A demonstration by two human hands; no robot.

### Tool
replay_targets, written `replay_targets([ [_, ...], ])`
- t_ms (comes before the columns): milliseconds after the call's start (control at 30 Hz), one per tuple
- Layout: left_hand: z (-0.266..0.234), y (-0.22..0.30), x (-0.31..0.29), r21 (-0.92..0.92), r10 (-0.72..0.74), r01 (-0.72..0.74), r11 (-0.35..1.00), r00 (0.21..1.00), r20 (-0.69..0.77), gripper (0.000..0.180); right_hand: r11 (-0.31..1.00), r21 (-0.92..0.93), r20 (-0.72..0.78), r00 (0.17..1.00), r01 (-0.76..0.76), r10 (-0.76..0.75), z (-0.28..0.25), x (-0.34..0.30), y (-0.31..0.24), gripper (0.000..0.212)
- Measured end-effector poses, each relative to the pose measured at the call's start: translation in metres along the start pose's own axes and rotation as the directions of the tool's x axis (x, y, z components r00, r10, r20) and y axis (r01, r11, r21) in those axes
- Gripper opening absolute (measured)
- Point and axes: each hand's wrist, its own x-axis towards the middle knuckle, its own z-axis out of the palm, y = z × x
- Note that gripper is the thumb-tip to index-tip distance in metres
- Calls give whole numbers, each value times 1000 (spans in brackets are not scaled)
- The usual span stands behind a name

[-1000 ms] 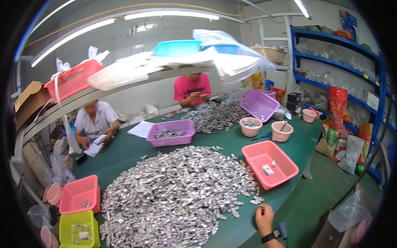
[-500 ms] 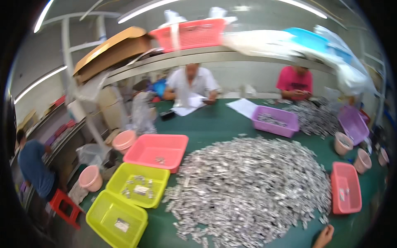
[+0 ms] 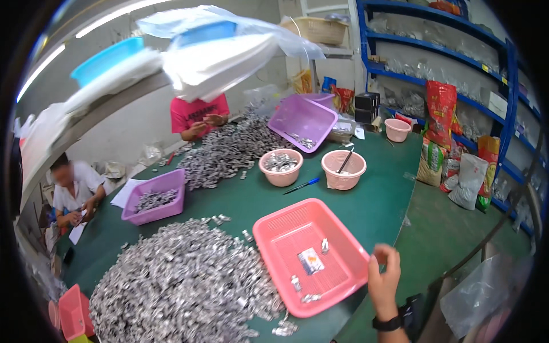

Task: Sorting metal hardware components from a large pile into plastic trays and marking specific parts with a red pen.

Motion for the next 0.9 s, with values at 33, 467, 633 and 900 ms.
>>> replay_targets([
  [33, 5, 11, 12, 0, -25, 25, 1000, 1000, 2, 15, 1000, -13, 9, 1000, -20, 20, 3, 15, 9, 16],
  [467, 137, 120, 64, 80, -2, 12, 997, 992, -129, 13, 917, -66, 463, 802, -393, 377, -80, 157, 71, 22],
  [633, 176, 124, 70, 7, -5, 5, 1000, 996, -89, 14, 854, -493, 553, 698, -166, 455, -84, 153, 90, 21],
  [900, 167, 85, 108, 35, 17, -10, 999, 976, -216, 15, 958, -130, 649, 709, -255, 277, 4, 121, 90, 24],
])
